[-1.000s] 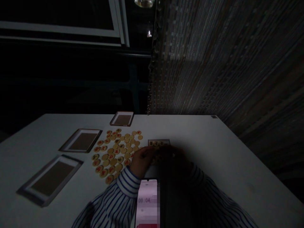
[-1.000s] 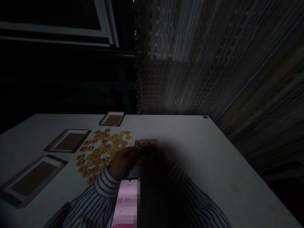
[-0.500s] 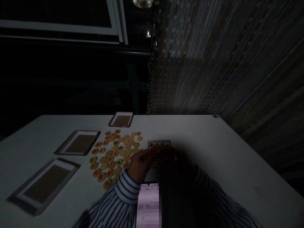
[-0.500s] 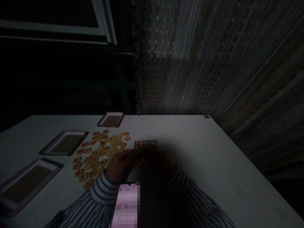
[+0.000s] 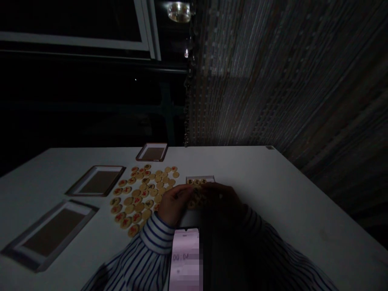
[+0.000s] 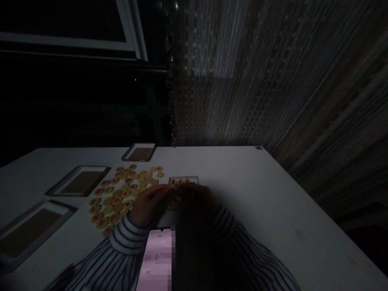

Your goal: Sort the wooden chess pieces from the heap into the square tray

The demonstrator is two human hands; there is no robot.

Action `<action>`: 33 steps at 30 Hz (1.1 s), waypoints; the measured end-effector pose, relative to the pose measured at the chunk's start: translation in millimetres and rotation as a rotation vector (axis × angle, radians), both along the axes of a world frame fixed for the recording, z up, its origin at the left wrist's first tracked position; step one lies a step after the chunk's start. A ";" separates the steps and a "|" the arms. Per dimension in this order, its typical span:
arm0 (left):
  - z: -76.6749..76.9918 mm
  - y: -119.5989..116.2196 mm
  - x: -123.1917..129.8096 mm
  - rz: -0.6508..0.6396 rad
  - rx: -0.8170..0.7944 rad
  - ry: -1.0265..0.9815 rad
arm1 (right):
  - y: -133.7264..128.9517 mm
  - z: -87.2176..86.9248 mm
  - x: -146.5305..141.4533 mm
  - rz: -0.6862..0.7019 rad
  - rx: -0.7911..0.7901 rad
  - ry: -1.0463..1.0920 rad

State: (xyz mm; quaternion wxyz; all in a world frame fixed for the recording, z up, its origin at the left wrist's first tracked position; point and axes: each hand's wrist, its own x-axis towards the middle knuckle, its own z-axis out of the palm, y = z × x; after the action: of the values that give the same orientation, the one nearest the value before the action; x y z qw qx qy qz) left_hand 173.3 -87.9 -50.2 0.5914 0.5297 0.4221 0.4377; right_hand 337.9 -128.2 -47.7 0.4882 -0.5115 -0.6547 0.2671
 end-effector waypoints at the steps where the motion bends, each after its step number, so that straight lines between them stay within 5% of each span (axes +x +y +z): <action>1: 0.8 -0.5 0.2 0.008 -0.021 -0.018 | 0.4 -0.9 0.0 -0.007 0.012 0.003; 33: -4.3 -1.4 2.6 -0.021 -0.125 -0.054 | 0.7 -6.4 -1.2 -0.014 -0.028 -0.051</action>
State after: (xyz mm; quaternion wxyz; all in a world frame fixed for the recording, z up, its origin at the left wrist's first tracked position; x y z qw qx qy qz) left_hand 175.9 -89.3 -54.5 0.6390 0.4839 0.4270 0.4185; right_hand 336.7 -127.5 -54.0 0.4659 -0.5294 -0.6597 0.2597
